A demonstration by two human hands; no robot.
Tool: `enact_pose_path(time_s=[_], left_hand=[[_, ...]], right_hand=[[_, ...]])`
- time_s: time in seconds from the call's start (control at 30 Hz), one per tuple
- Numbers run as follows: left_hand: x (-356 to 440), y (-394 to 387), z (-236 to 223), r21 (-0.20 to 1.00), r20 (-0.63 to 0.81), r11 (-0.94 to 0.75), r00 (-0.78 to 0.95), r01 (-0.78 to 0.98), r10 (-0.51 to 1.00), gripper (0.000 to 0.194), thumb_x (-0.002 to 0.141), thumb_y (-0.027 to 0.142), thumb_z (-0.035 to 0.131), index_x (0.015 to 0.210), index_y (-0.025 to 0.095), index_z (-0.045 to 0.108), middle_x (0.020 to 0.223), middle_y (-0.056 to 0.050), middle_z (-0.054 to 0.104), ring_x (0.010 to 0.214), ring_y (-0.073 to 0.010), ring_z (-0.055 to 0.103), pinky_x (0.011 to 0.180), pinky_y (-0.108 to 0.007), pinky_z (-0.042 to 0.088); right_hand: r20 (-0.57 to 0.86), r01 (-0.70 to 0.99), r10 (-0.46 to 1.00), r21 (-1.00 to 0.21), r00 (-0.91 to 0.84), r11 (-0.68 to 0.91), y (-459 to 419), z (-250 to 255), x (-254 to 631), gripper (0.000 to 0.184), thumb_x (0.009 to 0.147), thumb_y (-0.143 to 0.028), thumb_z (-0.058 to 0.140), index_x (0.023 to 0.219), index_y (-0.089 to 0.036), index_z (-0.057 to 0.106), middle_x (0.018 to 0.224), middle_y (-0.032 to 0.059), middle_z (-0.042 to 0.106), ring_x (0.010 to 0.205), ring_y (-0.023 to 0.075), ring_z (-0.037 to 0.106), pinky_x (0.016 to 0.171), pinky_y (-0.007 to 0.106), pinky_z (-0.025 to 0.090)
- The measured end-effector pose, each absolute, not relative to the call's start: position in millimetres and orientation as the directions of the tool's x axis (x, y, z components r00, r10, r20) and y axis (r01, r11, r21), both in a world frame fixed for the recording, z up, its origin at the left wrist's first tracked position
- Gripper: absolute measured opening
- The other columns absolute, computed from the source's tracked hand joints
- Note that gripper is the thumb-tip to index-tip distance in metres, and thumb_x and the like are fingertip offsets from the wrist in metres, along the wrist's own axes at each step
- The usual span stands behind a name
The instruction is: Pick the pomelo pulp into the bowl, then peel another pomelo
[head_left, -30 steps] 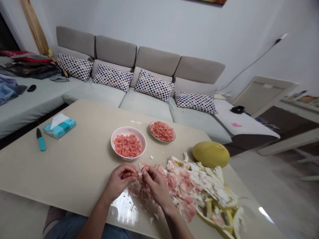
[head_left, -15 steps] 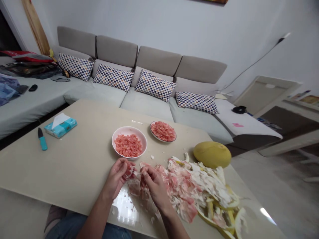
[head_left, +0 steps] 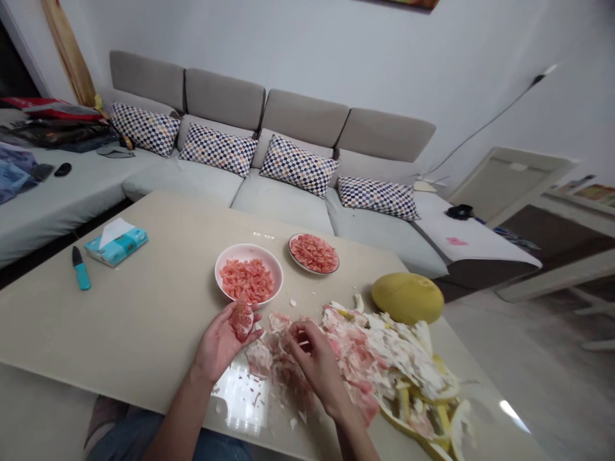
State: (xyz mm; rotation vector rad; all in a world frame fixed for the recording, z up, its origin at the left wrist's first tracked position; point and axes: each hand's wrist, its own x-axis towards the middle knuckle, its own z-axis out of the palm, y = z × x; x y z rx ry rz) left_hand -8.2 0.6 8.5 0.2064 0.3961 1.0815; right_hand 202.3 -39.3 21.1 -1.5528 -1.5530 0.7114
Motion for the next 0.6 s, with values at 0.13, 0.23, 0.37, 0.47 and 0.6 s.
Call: enact_pose_path(time_s=[0.13, 0.23, 0.37, 0.47, 0.6], left_hand=[[-10, 1, 10, 0.326, -0.210, 0.473, 0.425, -0.819, 0.881, 0.037, 0.093, 0.030, 0.054, 0.127, 0.015, 0.058, 0.125, -0.016, 0.066, 0.111, -0.0293, 0.065, 0.104, -0.053, 0.044], [-10, 1, 10, 0.324, -0.202, 0.468, 0.423, -0.822, 0.883, 0.043, 0.093, 0.033, 0.053, 0.133, 0.017, 0.054, 0.125, -0.015, 0.066, 0.113, -0.0289, 0.064, 0.105, -0.052, 0.043], [-9, 1, 9, 0.336, -0.191, 0.464, 0.423, -0.820, 0.886, 0.047, 0.094, 0.036, 0.052, 0.137, 0.018, 0.051, 0.125, -0.015, 0.066, 0.113, -0.0280, 0.064, 0.106, -0.050, 0.041], [-9, 1, 9, 0.346, -0.181, 0.457, 0.420, -0.819, 0.889, 0.048, 0.093, 0.037, 0.053, 0.137, 0.018, 0.051, 0.125, -0.014, 0.065, 0.113, -0.0278, 0.063, 0.106, -0.050, 0.042], [-7, 0, 12, 0.367, -0.178, 0.444, 0.407, -0.817, 0.896, 0.046, 0.091, 0.037, 0.057, 0.134, 0.018, 0.055, 0.123, -0.014, 0.066, 0.113, -0.0278, 0.062, 0.102, -0.045, 0.044]], right_hand=[[0.162, 0.645, 0.985, -0.759, 0.051, 0.092, -46, 14, 209, 0.015, 0.091, -0.031, 0.055, 0.090, -0.021, 0.065, 0.088, 0.0053, 0.067, 0.078, 0.0194, 0.060, 0.071, 0.030, 0.045], [0.186, 0.710, 0.981, -0.698, 0.052, 0.095, -49, 9, 200, 0.017, 0.091, -0.030, 0.056, 0.078, -0.021, 0.062, 0.077, 0.0038, 0.064, 0.071, 0.0190, 0.058, 0.068, 0.030, 0.043], [0.247, 0.719, 0.969, -0.673, 0.001, 0.171, -48, 3, 182, 0.019, 0.090, -0.027, 0.058, 0.073, -0.021, 0.053, 0.071, 0.0015, 0.059, 0.066, 0.0170, 0.055, 0.062, 0.027, 0.041], [0.318, 0.722, 0.947, -0.642, -0.053, 0.257, -44, 4, 175, 0.005, 0.090, -0.019, 0.055, 0.089, -0.020, 0.060, 0.081, 0.0037, 0.063, 0.074, 0.0185, 0.058, 0.068, 0.029, 0.045], [0.355, 0.653, 0.921, -0.661, -0.162, 0.369, -41, 13, 167, 0.023, 0.093, -0.018, 0.054, 0.113, -0.024, 0.063, 0.098, 0.0058, 0.066, 0.090, 0.0197, 0.062, 0.081, 0.031, 0.049]])
